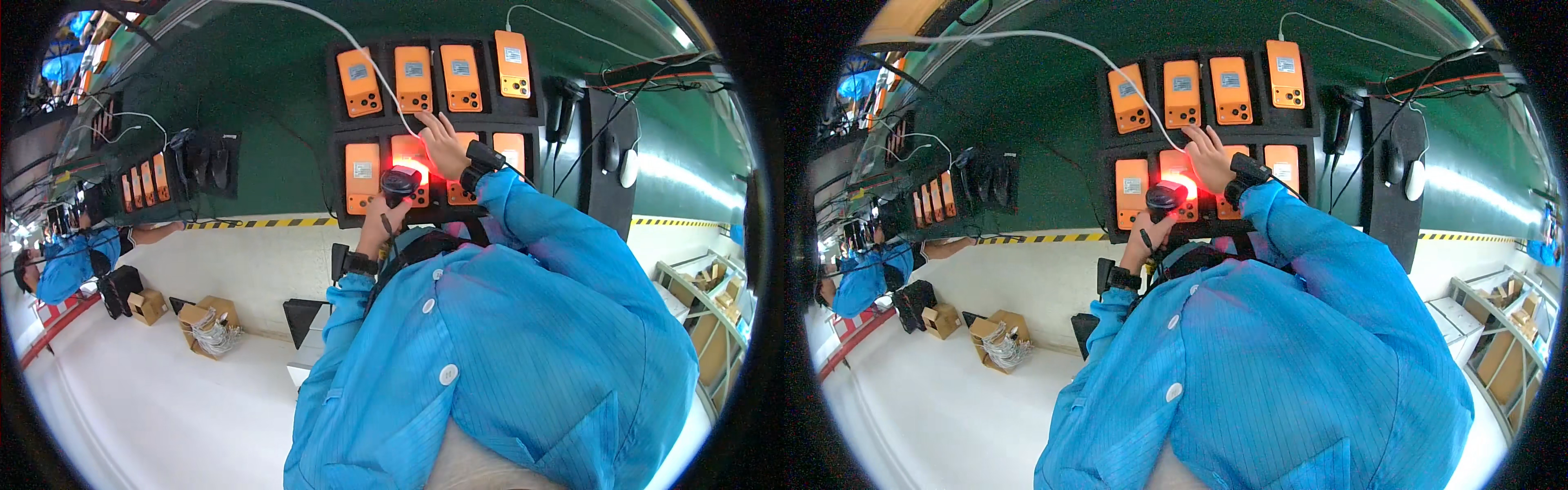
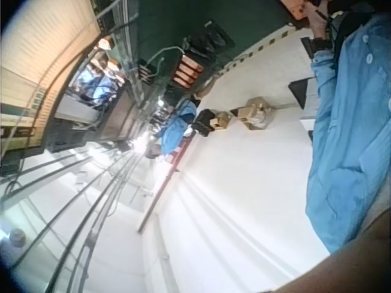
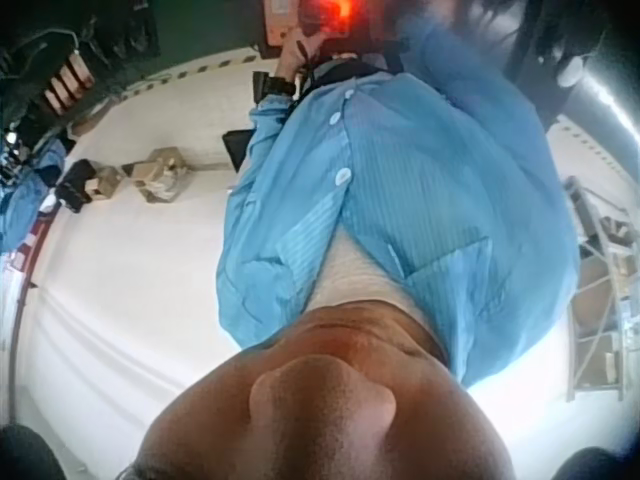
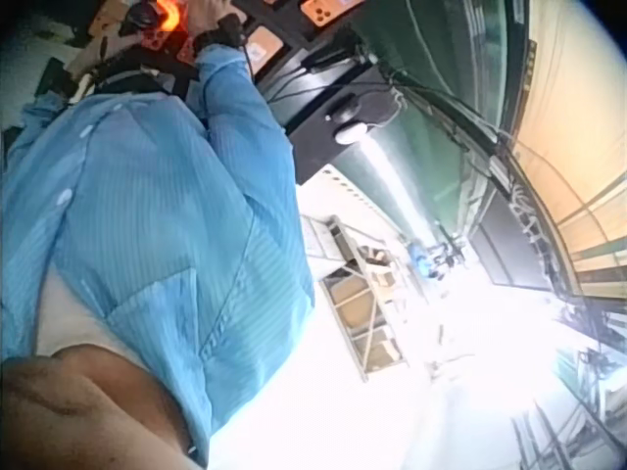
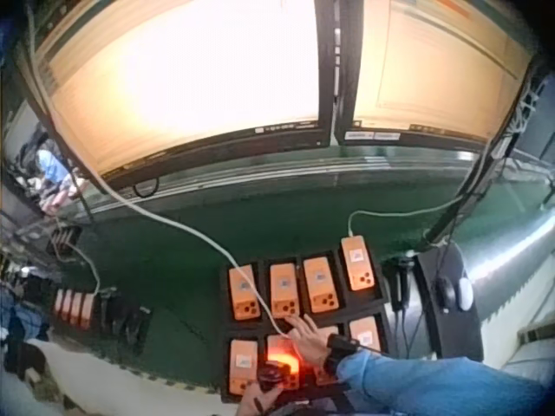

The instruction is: The person is scanning barcode/QR codes on handheld electronic devices and verifying them using software on a computer monitor.

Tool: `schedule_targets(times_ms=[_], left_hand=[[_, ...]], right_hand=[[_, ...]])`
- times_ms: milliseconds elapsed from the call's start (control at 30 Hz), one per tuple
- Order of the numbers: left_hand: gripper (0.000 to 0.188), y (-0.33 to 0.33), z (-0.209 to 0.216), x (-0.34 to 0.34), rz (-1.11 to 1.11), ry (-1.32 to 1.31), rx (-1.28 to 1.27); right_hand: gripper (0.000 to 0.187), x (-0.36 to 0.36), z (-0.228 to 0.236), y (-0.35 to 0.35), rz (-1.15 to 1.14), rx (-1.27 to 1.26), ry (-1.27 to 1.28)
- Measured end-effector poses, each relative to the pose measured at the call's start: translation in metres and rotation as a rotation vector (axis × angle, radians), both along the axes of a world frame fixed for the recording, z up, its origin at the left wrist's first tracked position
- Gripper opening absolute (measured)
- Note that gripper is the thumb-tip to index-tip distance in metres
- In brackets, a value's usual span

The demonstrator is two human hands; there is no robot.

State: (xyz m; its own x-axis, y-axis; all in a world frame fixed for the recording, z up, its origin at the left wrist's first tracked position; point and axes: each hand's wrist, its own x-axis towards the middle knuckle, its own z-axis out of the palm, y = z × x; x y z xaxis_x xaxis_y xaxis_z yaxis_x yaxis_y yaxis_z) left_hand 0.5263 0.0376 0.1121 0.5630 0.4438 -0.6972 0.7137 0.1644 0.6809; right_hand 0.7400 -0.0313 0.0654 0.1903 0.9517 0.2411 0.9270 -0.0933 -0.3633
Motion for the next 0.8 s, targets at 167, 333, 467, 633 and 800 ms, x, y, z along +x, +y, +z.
schedule_targets(times_ms=[167, 333, 467, 633, 800], left_hand=[[0.03, -0.001, -0.004, 0.01, 0.016, -0.035, 0.005], [0.024, 0.006, -0.002, 0.0, -0.114, -0.154, 0.034], [0.053, 0.042, 0.008, 0.009, 0.079, -0.189, 0.399], [0.064, 0.101, 0.024, 0.003, 0.494, 0.059, 0.435], [0.054, 0.135, -0.023, -0.014, 0.335, 0.097, 0.721]], right_hand=[[0.045, 0.007, -0.002, 0.001, 0.001, 0.007, 0.015], [0.07, -0.001, -0.012, 0.003, -0.154, 0.08, -0.128], [0.065, -0.009, -0.03, 0.001, -0.116, -0.043, -0.165], [0.047, -0.032, 0.008, -0.006, -0.04, 0.052, 0.189], [0.042, -0.039, 0.013, -0.011, 0.012, -0.026, 0.232]])
